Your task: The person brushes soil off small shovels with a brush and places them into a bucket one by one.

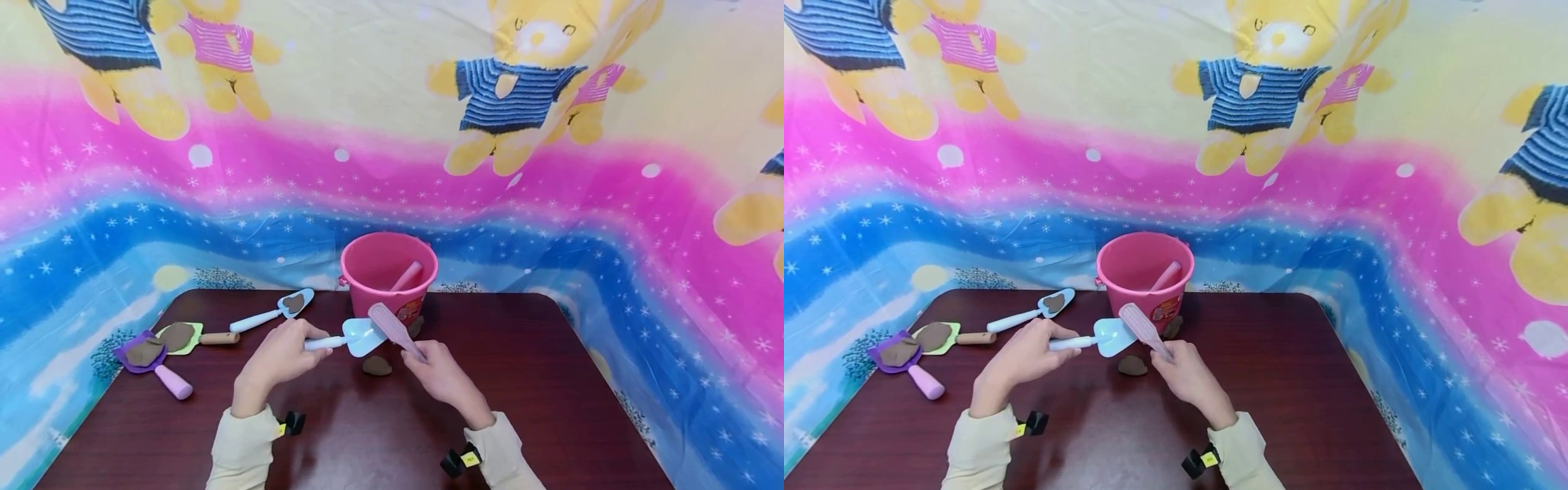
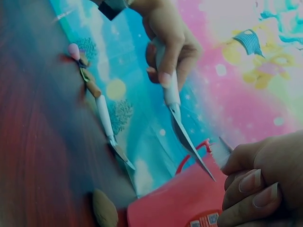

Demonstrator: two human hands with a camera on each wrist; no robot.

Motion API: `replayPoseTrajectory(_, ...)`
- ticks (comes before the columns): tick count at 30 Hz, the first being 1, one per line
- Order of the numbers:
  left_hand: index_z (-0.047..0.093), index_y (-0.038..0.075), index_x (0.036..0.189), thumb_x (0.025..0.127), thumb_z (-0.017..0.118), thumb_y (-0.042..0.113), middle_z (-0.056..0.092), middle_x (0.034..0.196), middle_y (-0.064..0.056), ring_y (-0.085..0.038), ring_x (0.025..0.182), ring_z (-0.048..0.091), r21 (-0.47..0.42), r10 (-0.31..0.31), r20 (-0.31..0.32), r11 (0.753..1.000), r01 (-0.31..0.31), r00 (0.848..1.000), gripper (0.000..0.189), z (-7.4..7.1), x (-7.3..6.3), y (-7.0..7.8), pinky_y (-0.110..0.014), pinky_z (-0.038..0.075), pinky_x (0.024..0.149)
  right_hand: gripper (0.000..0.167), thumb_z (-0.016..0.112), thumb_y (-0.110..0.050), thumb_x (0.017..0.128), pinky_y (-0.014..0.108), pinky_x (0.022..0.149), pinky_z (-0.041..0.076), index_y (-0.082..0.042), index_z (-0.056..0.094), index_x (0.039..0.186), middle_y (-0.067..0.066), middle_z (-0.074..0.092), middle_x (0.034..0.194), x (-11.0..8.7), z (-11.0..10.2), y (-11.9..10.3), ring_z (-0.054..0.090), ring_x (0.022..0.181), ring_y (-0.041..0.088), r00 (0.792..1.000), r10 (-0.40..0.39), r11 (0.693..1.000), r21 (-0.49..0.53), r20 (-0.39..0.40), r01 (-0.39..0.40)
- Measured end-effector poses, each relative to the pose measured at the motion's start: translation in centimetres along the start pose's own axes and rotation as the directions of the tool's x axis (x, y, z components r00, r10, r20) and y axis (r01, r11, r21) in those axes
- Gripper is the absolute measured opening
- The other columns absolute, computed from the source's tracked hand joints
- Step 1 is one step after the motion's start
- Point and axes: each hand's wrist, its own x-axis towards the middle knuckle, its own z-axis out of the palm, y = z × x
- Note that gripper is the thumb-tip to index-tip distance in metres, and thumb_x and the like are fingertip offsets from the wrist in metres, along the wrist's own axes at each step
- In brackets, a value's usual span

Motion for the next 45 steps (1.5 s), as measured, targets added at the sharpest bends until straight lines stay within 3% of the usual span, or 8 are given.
replayPoseTrajectory(7, 0.08, 0.012, 0.108, 0.089, 0.078, 0.02, 0.063, 0.066, 0.012, -0.012, 0.05, 0.05, 0.003, 0.041, 0.015, 0.999, -0.041, 0.999, 0.021, 0.7, 0.3, 0.5, -0.031, 0.046, 0.058, 0.034, 0.057, -0.018, 0.103, 0.022, 0.045, 0.028, -0.012, 0.053, 0.07, -0.006, 0.037, 0.054, -0.2, 1.1, -0.9, 0.031, 0.045, 0.006, 0.998, -0.027, 1.0, 0.003, 0.051, 0.027)
replayPoseTrajectory(21, 0.081, 0.013, 0.103, 0.089, 0.078, 0.02, 0.06, 0.062, 0.013, -0.008, 0.049, 0.048, 0.016, 0.101, 0.002, 0.995, -0.101, 0.995, 0.016, 1.2, 0.5, 0.9, -0.028, 0.044, 0.056, 0.03, 0.058, -0.024, 0.104, 0.022, 0.045, 0.029, -0.012, 0.06, 0.076, -0.005, 0.04, 0.055, -0.5, 2.3, -1.7, 0.033, 0.046, 0.006, 0.993, -0.04, 0.999, 0.034, 0.114, 0.037)
replayPoseTrajectory(30, 0.08, 0.012, 0.109, 0.088, 0.078, 0.021, 0.063, 0.068, 0.014, -0.008, 0.053, 0.051, 0.009, 0.116, -0.026, 0.993, -0.116, 0.993, 0.022, 1.1, 0.4, 1.0, -0.028, 0.047, 0.059, 0.026, 0.056, -0.028, 0.105, 0.023, 0.045, 0.03, -0.012, 0.063, 0.086, -0.005, 0.041, 0.057, -0.4, 2.9, -1.6, 0.034, 0.047, 0.007, 0.996, -0.024, 1.0, 0.007, 0.081, 0.023)
replayPoseTrajectory(38, 0.08, 0.011, 0.11, 0.088, 0.079, 0.02, 0.066, 0.072, 0.012, -0.008, 0.054, 0.051, 0.018, 0.101, -0.031, 0.995, -0.1, 0.994, 0.024, 1.1, 0.5, 1.1, -0.028, 0.047, 0.059, 0.032, 0.055, -0.026, 0.105, 0.022, 0.045, 0.029, -0.003, 0.06, 0.083, -0.006, 0.039, 0.057, -0.3, 2.9, -1.4, 0.032, 0.046, 0.007, 0.998, -0.018, 1.0, -0.019, 0.057, 0.019)
replayPoseTrajectory(45, 0.079, 0.012, 0.111, 0.088, 0.08, 0.022, 0.064, 0.069, 0.012, -0.009, 0.053, 0.05, 0.025, 0.087, -0.024, 0.996, -0.087, 0.996, 0.025, 1.0, 0.5, 1.1, -0.029, 0.047, 0.059, 0.03, 0.056, -0.025, 0.105, 0.022, 0.044, 0.032, -0.01, 0.055, 0.079, -0.005, 0.04, 0.057, -0.3, 2.5, -1.0, 0.034, 0.045, 0.008, 0.999, -0.014, 0.999, -0.037, 0.034, 0.015)
